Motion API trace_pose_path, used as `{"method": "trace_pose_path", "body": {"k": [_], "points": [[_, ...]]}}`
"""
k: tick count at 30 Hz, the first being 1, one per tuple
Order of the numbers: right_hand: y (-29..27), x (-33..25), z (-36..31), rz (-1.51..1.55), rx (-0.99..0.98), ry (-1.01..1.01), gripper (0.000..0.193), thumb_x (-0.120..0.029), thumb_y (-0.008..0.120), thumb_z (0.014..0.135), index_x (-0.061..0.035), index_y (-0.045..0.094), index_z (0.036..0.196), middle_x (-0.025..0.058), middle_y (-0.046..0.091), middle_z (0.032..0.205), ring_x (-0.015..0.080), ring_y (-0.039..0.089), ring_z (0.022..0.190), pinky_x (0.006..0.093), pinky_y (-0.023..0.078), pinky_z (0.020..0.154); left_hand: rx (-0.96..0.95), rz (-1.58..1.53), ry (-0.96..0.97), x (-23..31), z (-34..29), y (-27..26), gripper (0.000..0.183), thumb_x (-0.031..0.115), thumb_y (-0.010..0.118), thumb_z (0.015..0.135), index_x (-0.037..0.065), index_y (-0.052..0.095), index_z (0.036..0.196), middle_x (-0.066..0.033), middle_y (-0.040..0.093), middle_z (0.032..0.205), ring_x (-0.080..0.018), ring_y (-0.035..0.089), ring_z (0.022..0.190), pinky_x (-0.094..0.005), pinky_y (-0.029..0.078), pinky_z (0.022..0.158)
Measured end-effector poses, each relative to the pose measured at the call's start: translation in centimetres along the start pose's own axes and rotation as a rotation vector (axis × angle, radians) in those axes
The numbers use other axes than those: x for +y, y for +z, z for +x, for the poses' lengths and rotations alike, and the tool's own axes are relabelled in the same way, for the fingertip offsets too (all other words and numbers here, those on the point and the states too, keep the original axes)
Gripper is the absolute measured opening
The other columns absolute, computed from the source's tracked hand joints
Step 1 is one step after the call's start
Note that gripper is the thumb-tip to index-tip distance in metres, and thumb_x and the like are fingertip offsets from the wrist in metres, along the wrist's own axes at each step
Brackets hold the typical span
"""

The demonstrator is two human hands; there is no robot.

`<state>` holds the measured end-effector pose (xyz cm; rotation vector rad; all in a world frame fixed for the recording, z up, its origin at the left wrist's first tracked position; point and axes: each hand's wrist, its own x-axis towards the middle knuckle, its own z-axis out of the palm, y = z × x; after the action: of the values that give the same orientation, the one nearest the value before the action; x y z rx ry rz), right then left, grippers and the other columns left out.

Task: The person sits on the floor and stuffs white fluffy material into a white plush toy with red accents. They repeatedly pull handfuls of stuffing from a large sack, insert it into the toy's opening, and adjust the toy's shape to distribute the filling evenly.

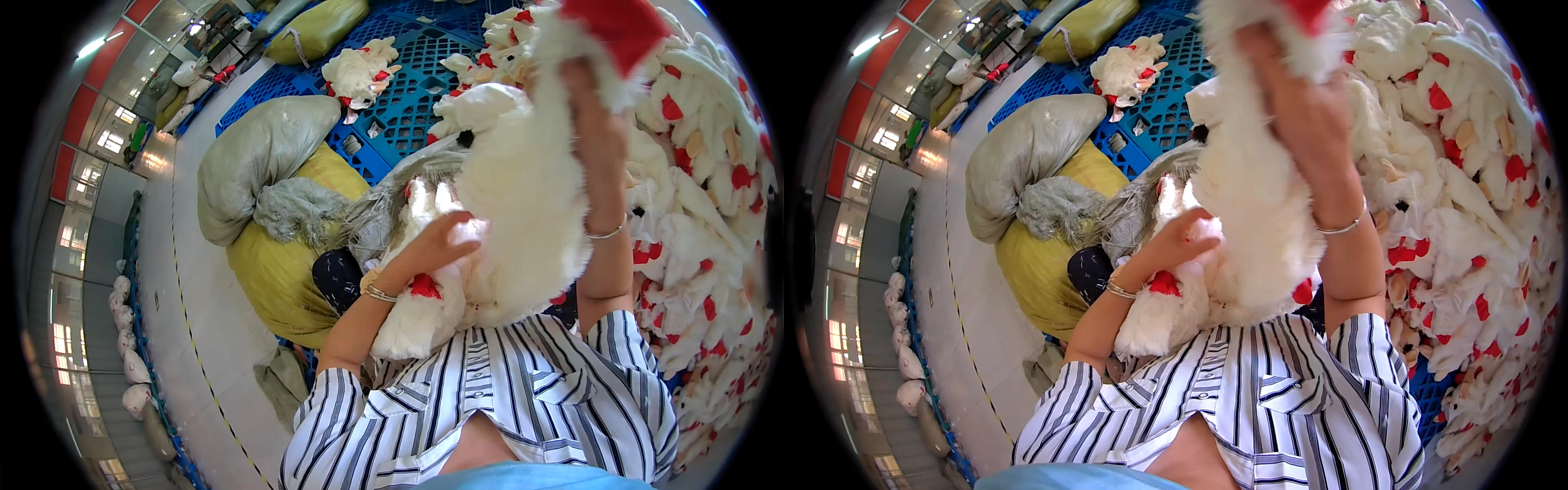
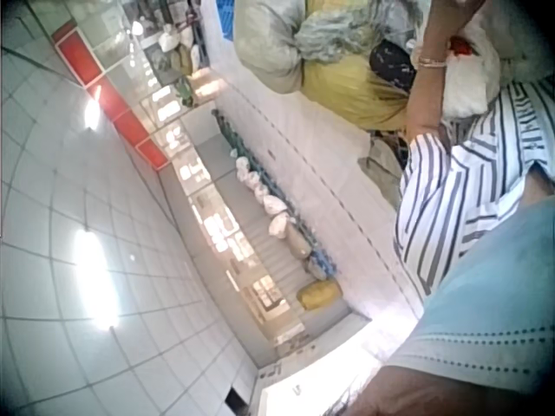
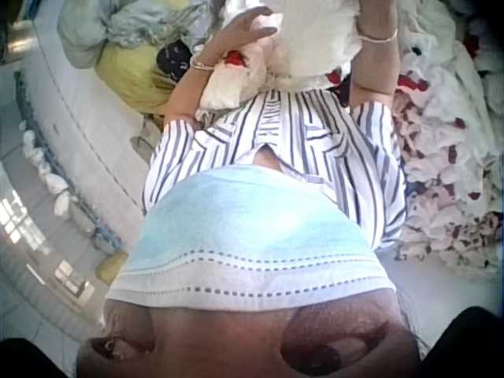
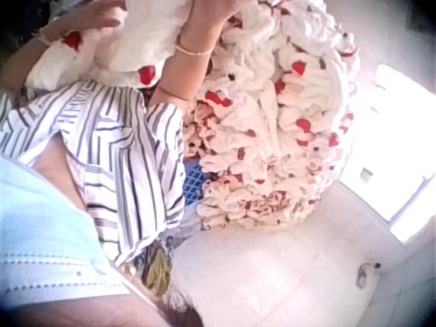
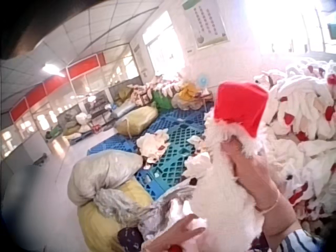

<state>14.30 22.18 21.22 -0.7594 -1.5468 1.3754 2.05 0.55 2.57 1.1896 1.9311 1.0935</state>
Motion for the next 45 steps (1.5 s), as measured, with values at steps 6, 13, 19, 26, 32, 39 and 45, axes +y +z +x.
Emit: {"method": "trace_pose_path", "body": {"k": [6, 13, 19, 26, 32, 39, 45], "points": [[6.1, 2.2, -1.7, 0.428, -0.465, -0.23, 0.021, -0.022, 0.071, 0.089, -0.0079, 0.068, 0.105, -0.0032, 0.066, 0.08, 0.004, 0.059, 0.067, 0.0232, 0.047, 0.056, -0.082, -0.213, 0.273, 6.7, -1.3, -2.6, 0.089, 0.021, 0.08, 0.075, 0.001, 0.03, 0.147, -0.0106, 0.045, 0.143, -0.0233, 0.041, 0.133, -0.0371, 0.032, 0.111], [8.7, 1.7, -5.4, 0.384, -0.64, -0.324, 0.022, -0.022, 0.072, 0.089, -0.0049, 0.069, 0.103, -0.0031, 0.065, 0.077, 0.002, 0.055, 0.073, 0.0245, 0.047, 0.065, -0.067, -0.272, -0.102, 4.5, -1.4, 2.5, 0.063, 0.016, 0.074, 0.082, 0.002, 0.046, 0.136, -0.011, 0.053, 0.135, -0.0185, 0.052, 0.122, -0.0352, 0.046, 0.1], [6.5, 5.1, 1.1, 0.46, -0.325, -0.244, 0.025, -0.028, 0.073, 0.087, -0.0063, 0.071, 0.1, 0.0002, 0.069, 0.087, 0.008, 0.064, 0.076, 0.0255, 0.051, 0.069, 0.139, -0.476, -0.118, 1.4, -3.1, -2.7, 0.041, 0.004, 0.061, 0.084, 0.0, 0.059, 0.125, -0.0073, 0.068, 0.114, -0.0138, 0.063, 0.104, -0.03, 0.051, 0.092], [4.3, 9.7, 6.2, 0.295, -0.24, -0.61, 0.022, -0.029, 0.064, 0.094, -0.0111, 0.064, 0.106, -0.0007, 0.062, 0.084, 0.0102, 0.061, 0.076, 0.0276, 0.05, 0.066, 0.233, 0.036, -0.073, -0.1, -2.7, -10.6, 0.027, 0.006, 0.061, 0.084, 0.001, 0.061, 0.11, -0.003, 0.067, 0.097, -0.0089, 0.061, 0.083, -0.0266, 0.051, 0.076], [2.3, 8.1, 7.7, 0.934, -0.372, -0.052, 0.016, -0.028, 0.065, 0.093, -0.0129, 0.065, 0.1, -0.0009, 0.068, 0.088, 0.0141, 0.066, 0.079, 0.0303, 0.054, 0.071, 0.551, -0.371, 0.07, 3.4, -1.7, -13.2, 0.022, 0.01, 0.06, 0.092, 0.0, 0.065, 0.111, -0.0044, 0.069, 0.095, -0.0081, 0.063, 0.08, -0.0241, 0.051, 0.073], [1.8, 8.5, 8.7, 0.925, -0.365, -0.307, 0.013, -0.016, 0.065, 0.092, -0.0099, 0.065, 0.104, 0.0011, 0.069, 0.093, 0.0148, 0.067, 0.085, 0.0303, 0.055, 0.075, 0.855, -0.179, 0.206, 6.0, -1.7, -16.8, 0.024, 0.019, 0.062, 0.094, 0.001, 0.066, 0.11, -0.0073, 0.07, 0.098, -0.0139, 0.067, 0.082, -0.0269, 0.053, 0.069], [0.2, 10.6, 4.8, 0.799, -0.427, -0.051, 0.018, -0.009, 0.064, 0.09, -0.0033, 0.064, 0.107, 0.008, 0.068, 0.101, 0.0177, 0.067, 0.089, 0.033, 0.056, 0.078, 0.833, -0.169, 0.18, 2.8, -2.7, -17.2, 0.024, 0.016, 0.064, 0.093, -0.002, 0.067, 0.109, -0.0061, 0.07, 0.097, -0.0116, 0.065, 0.081, -0.0253, 0.051, 0.071]]}}
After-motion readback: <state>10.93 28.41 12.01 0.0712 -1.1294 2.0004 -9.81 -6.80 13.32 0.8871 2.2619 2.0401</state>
